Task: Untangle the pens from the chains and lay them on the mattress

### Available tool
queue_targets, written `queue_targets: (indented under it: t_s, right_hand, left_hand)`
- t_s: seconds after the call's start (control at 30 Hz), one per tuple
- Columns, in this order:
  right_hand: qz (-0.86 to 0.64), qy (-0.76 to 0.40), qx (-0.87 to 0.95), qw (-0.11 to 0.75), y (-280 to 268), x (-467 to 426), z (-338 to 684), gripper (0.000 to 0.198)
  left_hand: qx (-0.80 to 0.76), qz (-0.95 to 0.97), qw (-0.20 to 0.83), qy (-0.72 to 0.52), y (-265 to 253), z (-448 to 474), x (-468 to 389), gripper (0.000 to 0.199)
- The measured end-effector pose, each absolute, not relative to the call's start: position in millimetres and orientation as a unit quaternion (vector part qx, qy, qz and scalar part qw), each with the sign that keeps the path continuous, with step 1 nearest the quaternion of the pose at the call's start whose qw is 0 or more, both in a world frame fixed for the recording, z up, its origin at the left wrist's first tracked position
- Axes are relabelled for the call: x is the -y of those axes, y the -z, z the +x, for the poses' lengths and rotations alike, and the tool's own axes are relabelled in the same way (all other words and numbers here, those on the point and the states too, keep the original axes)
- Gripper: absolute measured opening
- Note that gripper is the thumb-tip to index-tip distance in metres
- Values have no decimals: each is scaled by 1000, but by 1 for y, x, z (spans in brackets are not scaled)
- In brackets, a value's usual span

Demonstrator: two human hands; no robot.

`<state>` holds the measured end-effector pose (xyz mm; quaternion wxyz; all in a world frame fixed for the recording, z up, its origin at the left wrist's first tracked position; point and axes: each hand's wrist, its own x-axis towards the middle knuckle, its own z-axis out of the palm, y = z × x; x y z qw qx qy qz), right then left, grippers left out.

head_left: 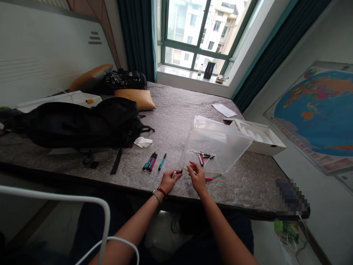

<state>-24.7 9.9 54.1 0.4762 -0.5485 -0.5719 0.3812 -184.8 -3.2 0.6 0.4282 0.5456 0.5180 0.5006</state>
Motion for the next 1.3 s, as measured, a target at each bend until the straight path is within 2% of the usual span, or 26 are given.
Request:
queue_targets:
  t_s: [0.13,0.3,0.43,0.57,1.1,1.2,1.3]
  right_hand:
    - [-530,-399,600,447,-58,-2,-29,43]
    - [-447,-379,667,460,-99,28,-34,20]
    - [-402,-336,705,478,-138,54,-32,18]
    - [-384,-312,732,469,-159,69,-30,23]
    - [-426,-290,714,473,-164,74,-26,19]
    - [-442,-292,705,472,-153,66,-21,22]
    - [-456,-290,726,426,-126,49,-10,29]
  left_hand:
    - [-506,546,444,-498,-12,-185,3,27]
    - [-474,583,417,-511,-60,-189,24,26]
    - [-432,638,382,-510,-104,-197,44,20]
    - [-395,666,349,-528,-126,-203,54,17]
    - [-418,686,300,-514,-133,-197,63,18]
    - [-449,683,301,-492,-124,-200,60,22]
    - [-475,693,305,-449,-105,-206,54,30]
